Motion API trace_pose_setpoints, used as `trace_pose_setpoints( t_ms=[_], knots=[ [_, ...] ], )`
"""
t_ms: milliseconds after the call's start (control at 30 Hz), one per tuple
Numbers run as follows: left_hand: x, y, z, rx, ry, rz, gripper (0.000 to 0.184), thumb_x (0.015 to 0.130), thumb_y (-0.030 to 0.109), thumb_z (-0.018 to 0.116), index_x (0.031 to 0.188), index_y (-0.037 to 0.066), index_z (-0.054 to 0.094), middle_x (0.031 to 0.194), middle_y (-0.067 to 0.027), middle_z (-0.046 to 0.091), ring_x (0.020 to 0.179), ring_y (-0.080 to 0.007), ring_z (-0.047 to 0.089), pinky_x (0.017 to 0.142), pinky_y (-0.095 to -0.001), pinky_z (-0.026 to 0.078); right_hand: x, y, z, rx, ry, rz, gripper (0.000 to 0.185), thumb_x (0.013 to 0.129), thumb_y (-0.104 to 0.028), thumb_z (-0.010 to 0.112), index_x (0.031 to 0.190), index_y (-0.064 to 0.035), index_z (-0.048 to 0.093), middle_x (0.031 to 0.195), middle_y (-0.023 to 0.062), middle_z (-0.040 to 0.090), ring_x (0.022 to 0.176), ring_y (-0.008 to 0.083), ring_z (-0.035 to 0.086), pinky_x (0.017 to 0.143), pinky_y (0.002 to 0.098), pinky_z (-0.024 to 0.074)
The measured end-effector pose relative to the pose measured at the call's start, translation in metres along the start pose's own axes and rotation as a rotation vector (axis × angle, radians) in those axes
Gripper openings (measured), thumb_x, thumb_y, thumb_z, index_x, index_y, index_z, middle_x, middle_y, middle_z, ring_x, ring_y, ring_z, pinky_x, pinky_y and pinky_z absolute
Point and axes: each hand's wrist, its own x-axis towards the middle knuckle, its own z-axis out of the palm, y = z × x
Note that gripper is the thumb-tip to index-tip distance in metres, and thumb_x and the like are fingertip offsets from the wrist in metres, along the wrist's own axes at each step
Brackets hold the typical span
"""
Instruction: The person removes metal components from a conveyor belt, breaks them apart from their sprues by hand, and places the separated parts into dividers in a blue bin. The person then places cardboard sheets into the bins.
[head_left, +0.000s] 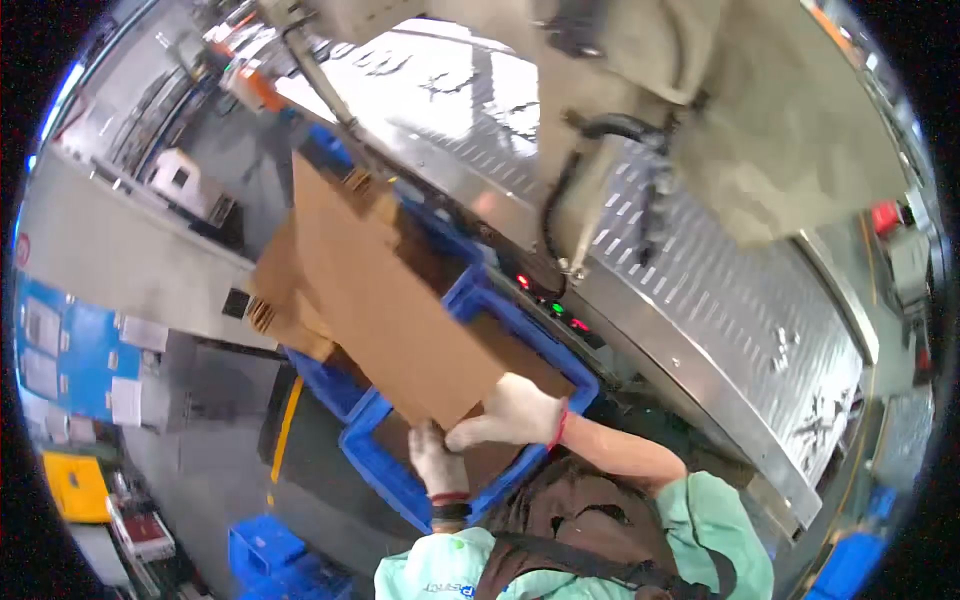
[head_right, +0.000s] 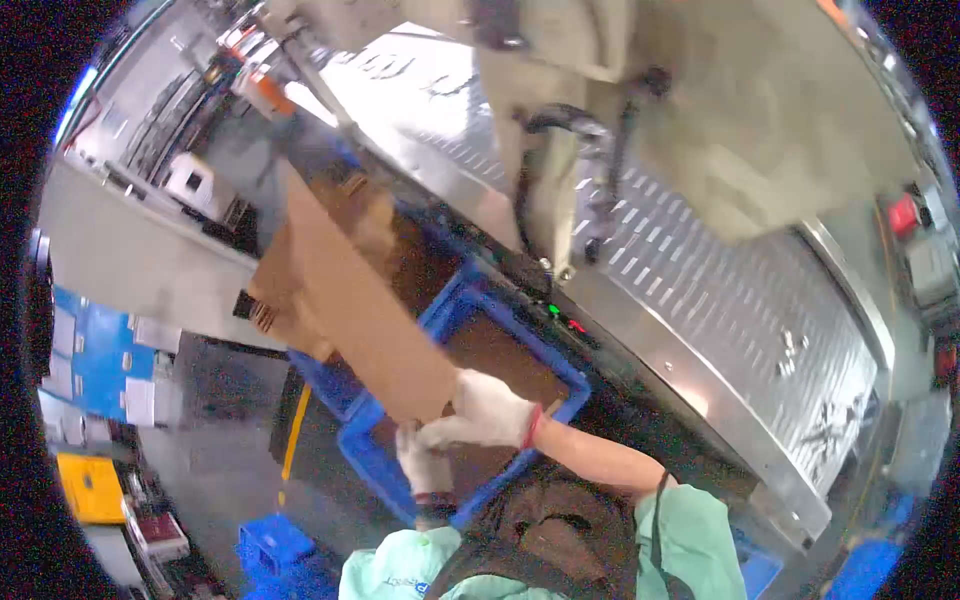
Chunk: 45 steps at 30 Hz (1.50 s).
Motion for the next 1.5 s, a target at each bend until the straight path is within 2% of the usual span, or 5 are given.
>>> trace_pose_setpoints(
  t_ms=[67, 500, 1033, 1333, 1500],
  knots=[
    [-0.036, 0.049, 0.033, -0.668, -0.117, -0.711, 0.013, 0.109, 0.016, 0.067, 0.119, 0.007, 0.066, 0.093, -0.0046, 0.067, 0.072, -0.0210, 0.065, 0.067, -0.0380, 0.058, -0.024, 0.031, 0.022, -0.147, 0.340, -0.098, 0.043, 0.091, -0.027, 0.081, 0.127, -0.0052, 0.072, 0.116, 0.0206, 0.077, 0.109, 0.0429, 0.073, 0.091, 0.0503, 0.0595],
    [-0.106, -0.029, 0.090, -0.119, -0.915, -0.361, 0.019, 0.106, 0.021, 0.068, 0.110, 0.003, 0.069, 0.089, -0.0053, 0.068, 0.070, -0.0147, 0.060, 0.059, -0.0306, 0.051, -0.461, 0.080, 0.030, 0.249, 1.343, 0.342, 0.032, 0.097, -0.027, 0.083, 0.116, -0.0016, 0.080, 0.097, 0.0080, 0.082, 0.089, 0.0179, 0.074, 0.084, 0.0398, 0.0600],
    [-0.141, 0.015, 0.077, 0.560, -1.023, -0.097, 0.035, 0.104, 0.037, 0.064, 0.099, 0.002, 0.064, 0.067, -0.0076, 0.057, 0.044, -0.0214, 0.054, 0.038, -0.0379, 0.045, -0.942, 0.057, 0.589, 0.815, 2.758, 0.261, 0.044, 0.108, -0.017, 0.070, 0.151, -0.0127, 0.059, 0.134, 0.0065, 0.071, 0.126, 0.0258, 0.068, 0.104, 0.0447, 0.0584],
    [-0.133, 0.006, 0.087, 0.702, -1.028, 0.137, 0.041, 0.104, 0.038, 0.061, 0.090, 0.000, 0.062, 0.066, -0.0121, 0.060, 0.046, -0.0265, 0.060, 0.039, -0.0420, 0.050, -0.908, 0.112, 0.604, 0.748, 2.182, 1.358, 0.055, 0.099, -0.047, 0.070, 0.126, 0.0006, 0.077, 0.109, 0.0160, 0.082, 0.102, 0.0300, 0.078, 0.087, 0.0433, 0.0590],
    [-0.139, 0.006, 0.079, 0.709, -1.071, 0.070, 0.043, 0.108, 0.041, 0.062, 0.105, -0.002, 0.058, 0.068, -0.0124, 0.059, 0.048, -0.0263, 0.061, 0.040, -0.0408, 0.052, -0.935, 0.047, 0.516, 0.343, 0.979, 2.111, 0.061, 0.092, -0.057, 0.073, 0.115, -0.0017, 0.083, 0.113, 0.0274, 0.080, 0.106, 0.0426, 0.079, 0.093, 0.0514, 0.0612]
  ],
)
